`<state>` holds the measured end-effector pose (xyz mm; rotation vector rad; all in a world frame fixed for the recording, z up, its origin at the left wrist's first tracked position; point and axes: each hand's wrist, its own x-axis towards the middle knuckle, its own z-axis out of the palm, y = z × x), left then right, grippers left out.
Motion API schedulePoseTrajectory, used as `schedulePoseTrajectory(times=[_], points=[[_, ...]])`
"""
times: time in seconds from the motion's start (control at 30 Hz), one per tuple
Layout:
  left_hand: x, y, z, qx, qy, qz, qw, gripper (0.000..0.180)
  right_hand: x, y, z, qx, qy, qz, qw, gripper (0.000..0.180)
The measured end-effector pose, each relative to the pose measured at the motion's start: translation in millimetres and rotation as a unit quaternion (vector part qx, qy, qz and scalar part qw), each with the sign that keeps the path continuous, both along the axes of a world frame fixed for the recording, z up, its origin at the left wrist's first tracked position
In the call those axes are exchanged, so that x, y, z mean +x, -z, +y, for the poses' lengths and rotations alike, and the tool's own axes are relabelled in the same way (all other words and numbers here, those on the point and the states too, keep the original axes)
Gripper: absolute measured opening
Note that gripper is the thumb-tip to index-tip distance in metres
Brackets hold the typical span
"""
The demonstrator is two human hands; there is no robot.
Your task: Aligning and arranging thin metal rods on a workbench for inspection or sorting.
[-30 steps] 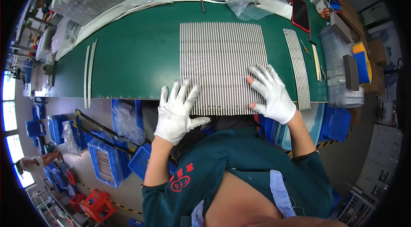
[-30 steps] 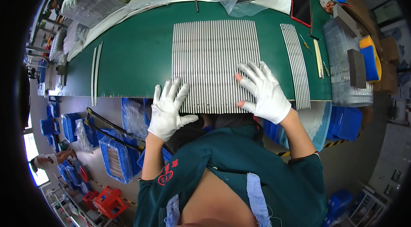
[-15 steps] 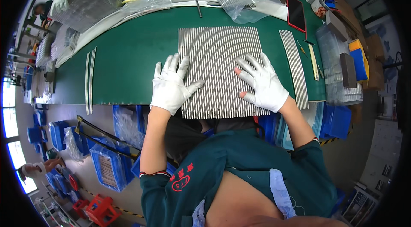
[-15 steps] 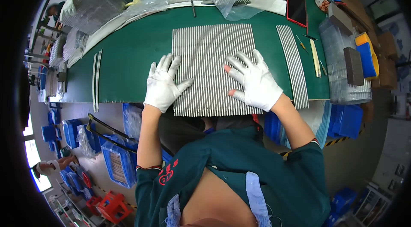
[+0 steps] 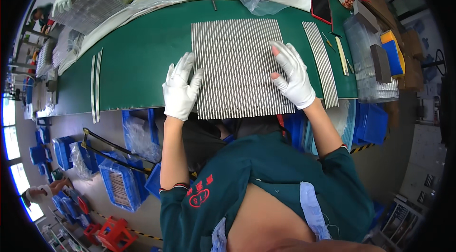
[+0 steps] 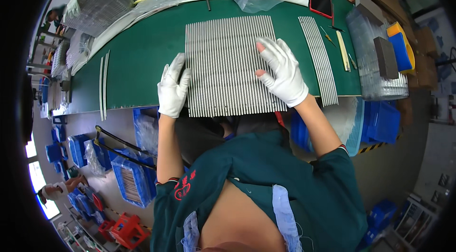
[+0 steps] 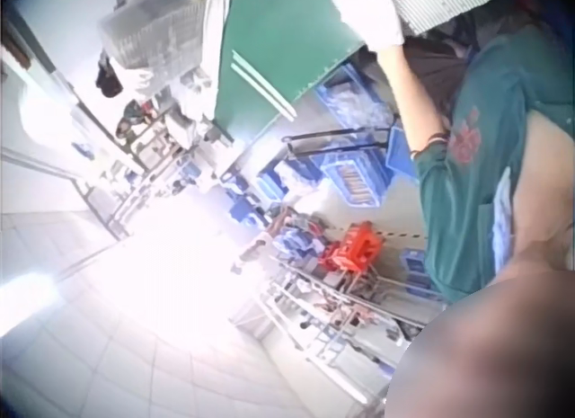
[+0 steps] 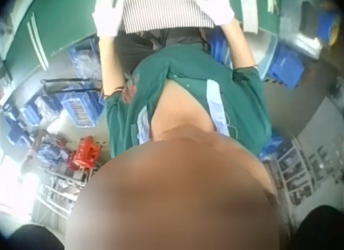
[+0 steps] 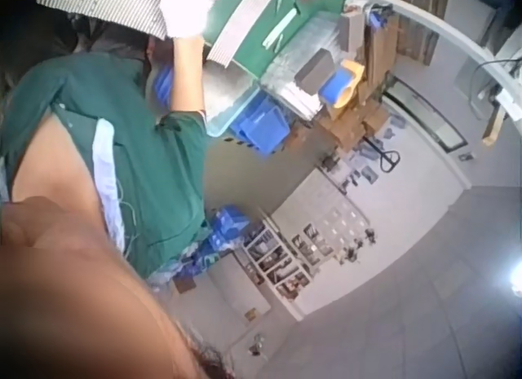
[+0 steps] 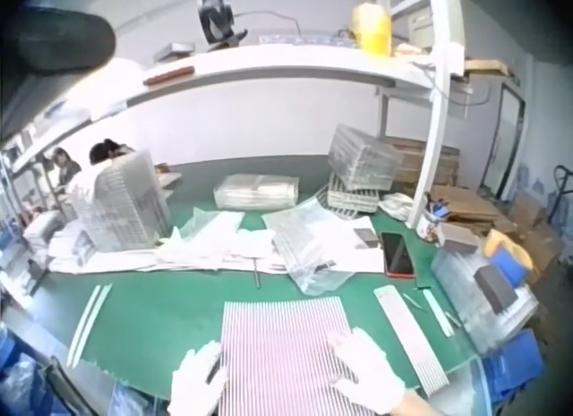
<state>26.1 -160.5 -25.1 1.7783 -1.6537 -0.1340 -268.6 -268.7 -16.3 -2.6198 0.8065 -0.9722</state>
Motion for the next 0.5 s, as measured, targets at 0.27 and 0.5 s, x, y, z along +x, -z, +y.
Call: schedulePoseTrajectory(times=[0.27, 0.5], points=[[-4, -8, 51, 0.067, 0.03, -0.016, 0.997, 0.049, -32, 1, 30, 0.015, 0.07, 0.015, 0.997, 0.057], [-29, 1, 67, 0.117, 0.065, -0.17, 0.976, 0.103, -21, 7, 22, 0.019, 0.138, 0.053, 0.989, 0.046]])
